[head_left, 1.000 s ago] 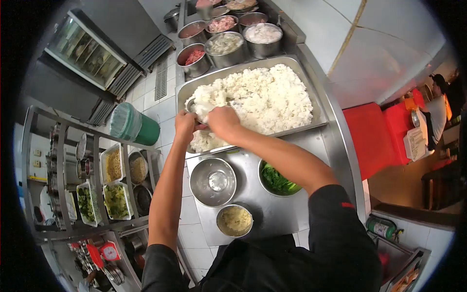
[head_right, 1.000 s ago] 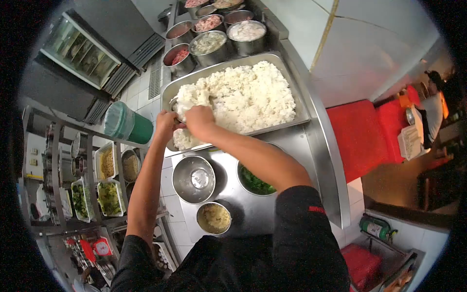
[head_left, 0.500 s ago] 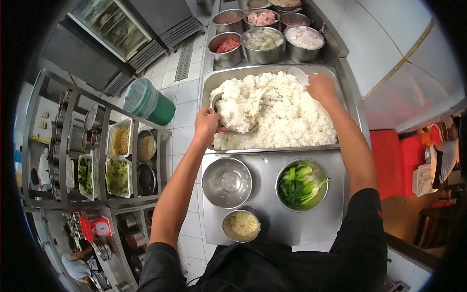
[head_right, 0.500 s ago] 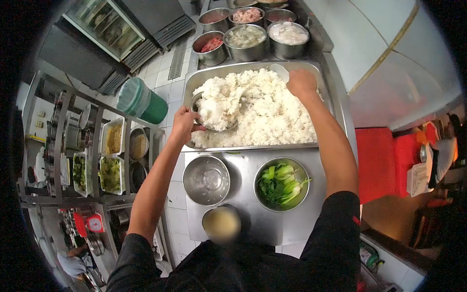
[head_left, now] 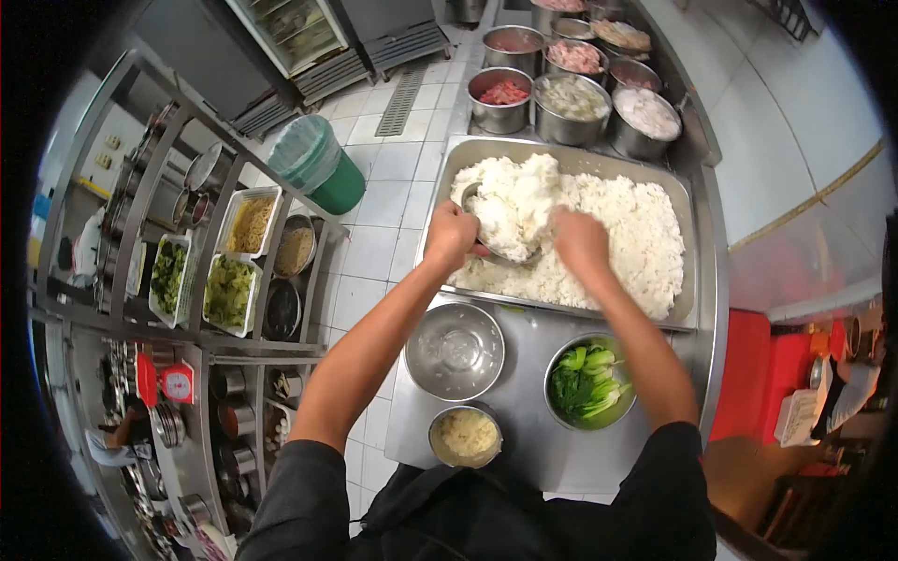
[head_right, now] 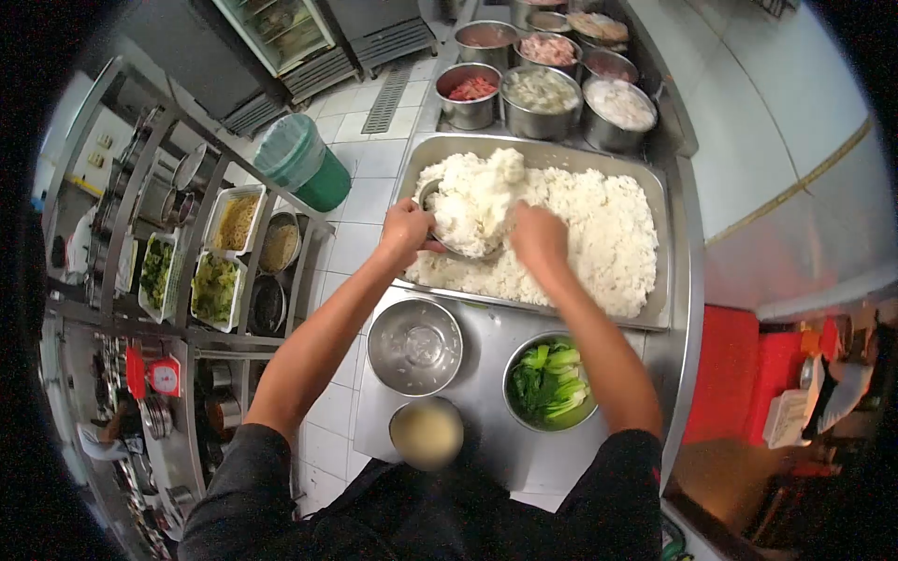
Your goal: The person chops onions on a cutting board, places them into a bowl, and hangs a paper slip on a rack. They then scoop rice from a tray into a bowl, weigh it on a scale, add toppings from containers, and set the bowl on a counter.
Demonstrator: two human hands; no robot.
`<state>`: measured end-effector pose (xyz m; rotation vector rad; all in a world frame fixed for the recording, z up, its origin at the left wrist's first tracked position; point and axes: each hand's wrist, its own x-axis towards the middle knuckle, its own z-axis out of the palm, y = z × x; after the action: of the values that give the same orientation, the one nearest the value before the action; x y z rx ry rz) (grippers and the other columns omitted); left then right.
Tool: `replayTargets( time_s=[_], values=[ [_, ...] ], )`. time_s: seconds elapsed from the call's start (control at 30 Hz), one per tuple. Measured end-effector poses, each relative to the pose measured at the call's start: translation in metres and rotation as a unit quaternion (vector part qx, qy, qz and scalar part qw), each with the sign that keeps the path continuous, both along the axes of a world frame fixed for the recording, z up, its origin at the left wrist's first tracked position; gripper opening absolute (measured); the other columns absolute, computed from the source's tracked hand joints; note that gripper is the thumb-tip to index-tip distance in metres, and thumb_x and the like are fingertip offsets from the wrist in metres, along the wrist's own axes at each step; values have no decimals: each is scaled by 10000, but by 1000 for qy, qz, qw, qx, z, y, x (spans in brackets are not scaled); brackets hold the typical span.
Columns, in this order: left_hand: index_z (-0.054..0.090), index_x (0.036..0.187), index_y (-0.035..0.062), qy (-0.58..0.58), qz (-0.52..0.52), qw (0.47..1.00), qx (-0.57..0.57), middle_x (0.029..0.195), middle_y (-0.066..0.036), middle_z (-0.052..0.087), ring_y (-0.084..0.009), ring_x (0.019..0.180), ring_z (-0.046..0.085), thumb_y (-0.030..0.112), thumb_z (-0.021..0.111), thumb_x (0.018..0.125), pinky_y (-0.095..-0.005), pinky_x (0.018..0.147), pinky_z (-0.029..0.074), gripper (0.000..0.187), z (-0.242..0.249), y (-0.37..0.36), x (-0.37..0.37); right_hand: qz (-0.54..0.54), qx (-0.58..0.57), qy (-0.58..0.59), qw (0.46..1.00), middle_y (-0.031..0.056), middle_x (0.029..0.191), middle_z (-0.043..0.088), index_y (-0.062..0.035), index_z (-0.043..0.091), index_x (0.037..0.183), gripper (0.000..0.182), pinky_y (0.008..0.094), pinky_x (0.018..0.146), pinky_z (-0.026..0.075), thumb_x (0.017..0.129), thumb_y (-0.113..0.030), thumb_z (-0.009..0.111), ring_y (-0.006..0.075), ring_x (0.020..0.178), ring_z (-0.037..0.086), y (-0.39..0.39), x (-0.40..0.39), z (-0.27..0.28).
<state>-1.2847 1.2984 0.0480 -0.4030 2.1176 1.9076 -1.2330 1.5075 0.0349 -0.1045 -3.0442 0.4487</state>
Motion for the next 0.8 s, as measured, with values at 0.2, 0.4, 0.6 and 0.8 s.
replayTargets(
  time_s=[0.2, 0.4, 0.6, 0.8],
  values=[
    [455, 774, -14, -41, 62, 996, 57, 796, -157, 534, -283, 591, 598, -51, 492, 742, -390, 389, 561, 61, -8, 3, 13, 81, 37, 120, 989, 199, 869, 623, 41, 585, 1067, 284, 434, 635, 532, 800, -21, 512, 341, 733, 641, -69, 48, 9],
    [409, 752, 26, -22, 19, 997, 76, 764, -123, 510, -264, 578, 590, -58, 525, 728, -381, 397, 569, 145, 14, -13, 25, -44, -21, -20, 999, 165, 930, 661, -66, 633, 1127, 351, 448, 732, 533, 777, -65, 606, 350, 838, 649, -14, 15, 93],
    [393, 732, 37, 20, -47, 996, 77, 735, -111, 500, -253, 576, 583, -59, 550, 717, -386, 386, 564, 184, 39, -9, 36, 128, -10, 79, 989, 180, 965, 662, -60, 698, 1004, 269, 470, 809, 498, 816, -121, 516, 379, 890, 629, 47, -48, 85],
    [413, 731, 30, 10, 1, 993, 122, 729, -124, 506, -271, 564, 576, -67, 541, 706, -399, 373, 556, 163, 40, -4, 30, 180, 31, 161, 970, 134, 840, 620, -100, 628, 1147, 356, 421, 696, 502, 805, -51, 541, 328, 774, 610, -6, 27, 73]
  ],
)
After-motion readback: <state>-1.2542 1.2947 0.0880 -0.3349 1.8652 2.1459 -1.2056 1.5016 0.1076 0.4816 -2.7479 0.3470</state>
